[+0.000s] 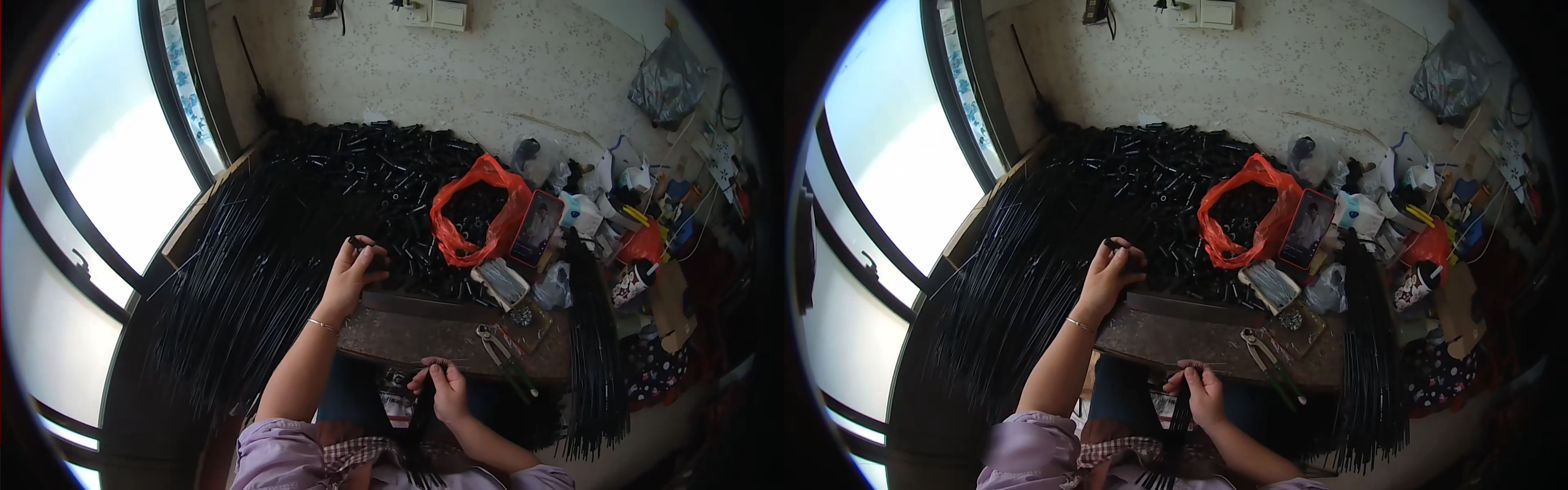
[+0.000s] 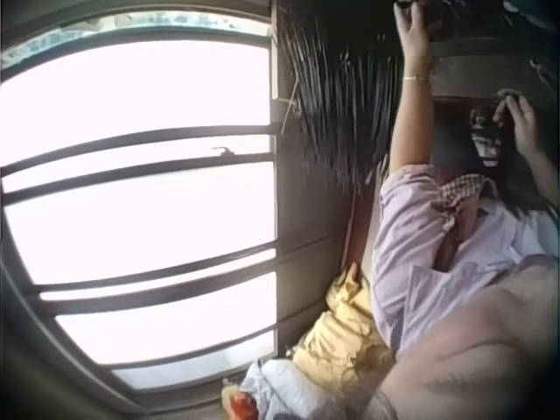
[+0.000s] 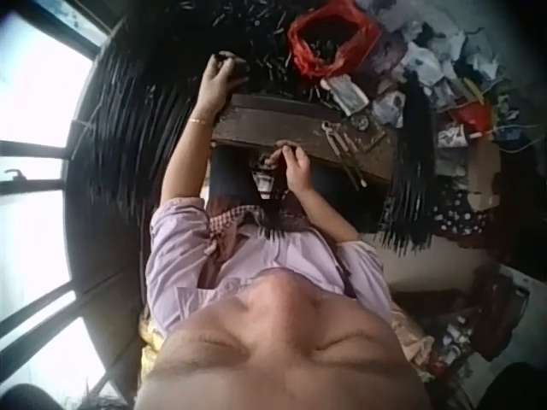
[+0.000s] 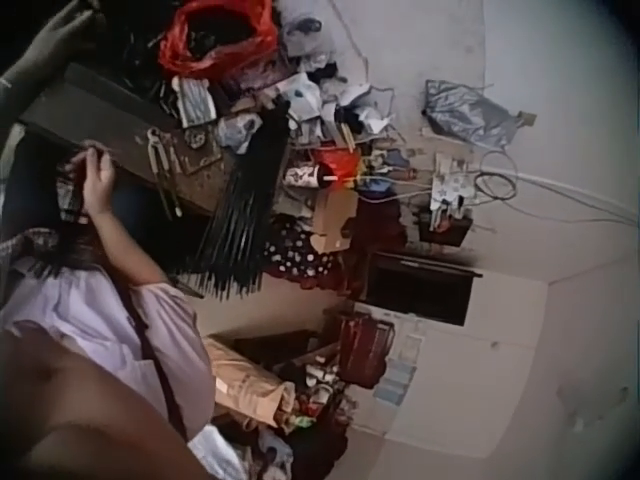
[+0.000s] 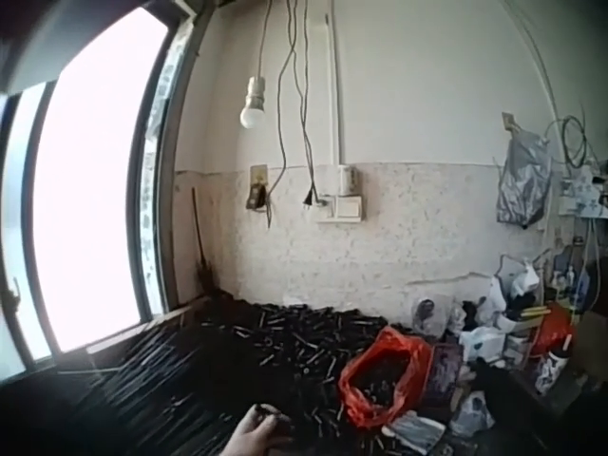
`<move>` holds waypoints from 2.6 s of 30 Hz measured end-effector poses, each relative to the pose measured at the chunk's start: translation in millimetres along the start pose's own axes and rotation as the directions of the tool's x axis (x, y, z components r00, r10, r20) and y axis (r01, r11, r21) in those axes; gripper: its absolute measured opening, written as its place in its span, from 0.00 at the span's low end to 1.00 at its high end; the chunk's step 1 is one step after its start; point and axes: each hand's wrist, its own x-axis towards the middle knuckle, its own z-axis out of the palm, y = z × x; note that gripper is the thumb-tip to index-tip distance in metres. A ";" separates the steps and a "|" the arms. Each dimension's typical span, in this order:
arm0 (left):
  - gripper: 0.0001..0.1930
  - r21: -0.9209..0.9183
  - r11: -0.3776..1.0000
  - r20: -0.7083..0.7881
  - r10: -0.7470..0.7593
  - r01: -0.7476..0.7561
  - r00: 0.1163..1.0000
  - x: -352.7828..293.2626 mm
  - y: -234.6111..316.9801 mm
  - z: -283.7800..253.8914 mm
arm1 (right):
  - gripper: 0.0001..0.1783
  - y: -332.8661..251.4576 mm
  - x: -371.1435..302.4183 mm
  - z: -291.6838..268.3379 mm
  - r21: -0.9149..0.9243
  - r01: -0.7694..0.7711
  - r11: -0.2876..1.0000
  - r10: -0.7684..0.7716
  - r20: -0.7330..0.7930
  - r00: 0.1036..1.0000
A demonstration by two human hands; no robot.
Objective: Assembling bundles of black rods into housing units at a manufacturing workbench.
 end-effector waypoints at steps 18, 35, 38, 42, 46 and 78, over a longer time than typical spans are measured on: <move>0.10 0.898 0.352 0.231 0.132 -0.263 0.964 -69.2 -83.0 -4.3 | 0.09 -15.1 -15.5 -34.3 -0.008 0.079 0.997 -0.080 -0.021 0.997; 0.07 -0.216 0.975 -0.145 -0.085 0.052 0.986 -118.3 -55.7 14.1 | 0.08 -5.8 -21.4 1.0 -0.166 0.101 0.981 -0.100 0.016 0.995; 0.07 -0.381 0.858 0.062 -0.349 0.346 0.935 -141.6 -68.5 -11.1 | 0.08 -3.9 -18.0 -1.4 -0.153 0.102 0.983 -0.110 -0.042 0.993; 0.14 -0.467 0.695 0.209 -0.513 0.546 0.832 -162.4 -74.9 -9.7 | 0.07 -0.9 -19.1 10.0 0.046 -0.041 0.998 0.044 -0.071 0.997; 0.13 -0.517 0.677 0.319 -0.416 0.524 0.852 -157.4 -80.4 -8.5 | 0.10 7.2 -21.0 20.6 -0.042 0.168 0.985 -0.173 -0.157 0.972; 0.15 -0.443 0.754 0.299 -0.385 0.485 0.873 -145.3 -85.9 -7.0 | 0.10 16.7 -14.0 16.0 0.032 0.145 0.989 -0.138 -0.173 0.975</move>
